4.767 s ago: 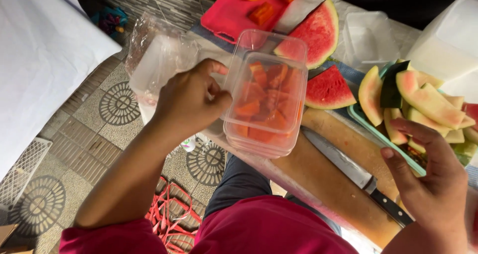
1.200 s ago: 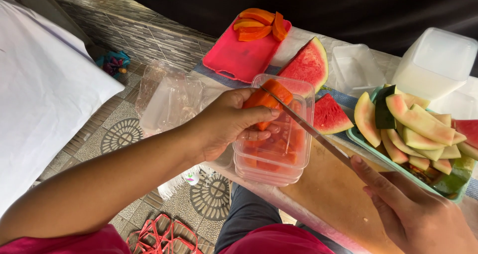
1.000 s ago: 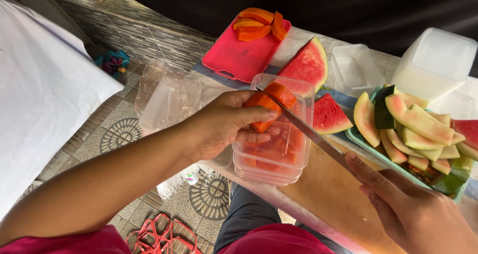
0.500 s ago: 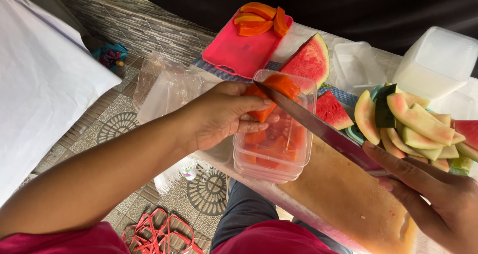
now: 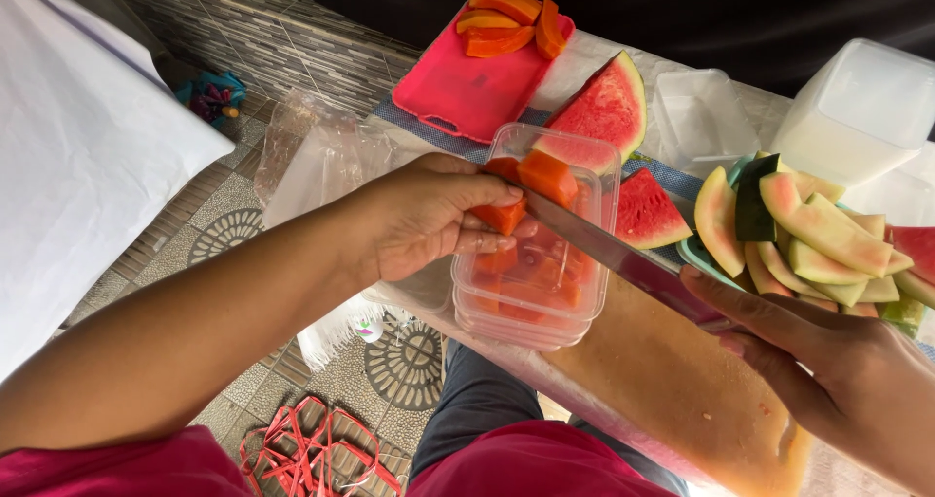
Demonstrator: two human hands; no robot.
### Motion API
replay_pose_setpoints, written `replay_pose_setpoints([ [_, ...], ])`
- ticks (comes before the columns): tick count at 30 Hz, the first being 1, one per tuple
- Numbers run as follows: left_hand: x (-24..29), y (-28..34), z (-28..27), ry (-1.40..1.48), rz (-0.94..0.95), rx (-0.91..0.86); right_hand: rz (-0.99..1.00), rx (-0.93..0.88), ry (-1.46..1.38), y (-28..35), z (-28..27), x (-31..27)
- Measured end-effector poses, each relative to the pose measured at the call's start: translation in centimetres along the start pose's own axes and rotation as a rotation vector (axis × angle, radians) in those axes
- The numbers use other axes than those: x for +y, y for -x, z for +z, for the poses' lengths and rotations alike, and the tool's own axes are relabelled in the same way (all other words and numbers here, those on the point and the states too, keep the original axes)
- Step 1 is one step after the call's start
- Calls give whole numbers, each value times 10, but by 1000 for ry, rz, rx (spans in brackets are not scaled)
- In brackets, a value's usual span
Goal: Cutting papaya into small pieces and packing them into a plastic container alongside watermelon slices.
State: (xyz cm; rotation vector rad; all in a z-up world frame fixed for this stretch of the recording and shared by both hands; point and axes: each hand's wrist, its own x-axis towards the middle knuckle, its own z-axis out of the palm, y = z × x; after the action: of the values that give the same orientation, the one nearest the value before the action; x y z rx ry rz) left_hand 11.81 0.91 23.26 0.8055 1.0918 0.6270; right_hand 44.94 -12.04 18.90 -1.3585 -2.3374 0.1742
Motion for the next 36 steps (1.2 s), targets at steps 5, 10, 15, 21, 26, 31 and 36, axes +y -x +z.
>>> replay_pose_setpoints([
  [5,2,0,1,2,19,-26,-10,-20,-30,-5,-3,-1],
  [10,6,4,4,-110,-14,-41,-88,26,111,-10,-10,6],
  [15,-3,-1,4,-250,30,-65,192,-100,14,-7,-24,22],
  [21,-3,13,5,-267,78,-23,417,-191,-282,0,-20,50],
  [26,8,21,1,-467,327,48,207,-135,-315,-12,-24,31],
  [31,3,-5,11,-1331,1194,189,74,-110,-109,-14,-28,21],
  [36,-12,-41,15,-1477,1264,233,85,-85,75,17,-27,38],
])
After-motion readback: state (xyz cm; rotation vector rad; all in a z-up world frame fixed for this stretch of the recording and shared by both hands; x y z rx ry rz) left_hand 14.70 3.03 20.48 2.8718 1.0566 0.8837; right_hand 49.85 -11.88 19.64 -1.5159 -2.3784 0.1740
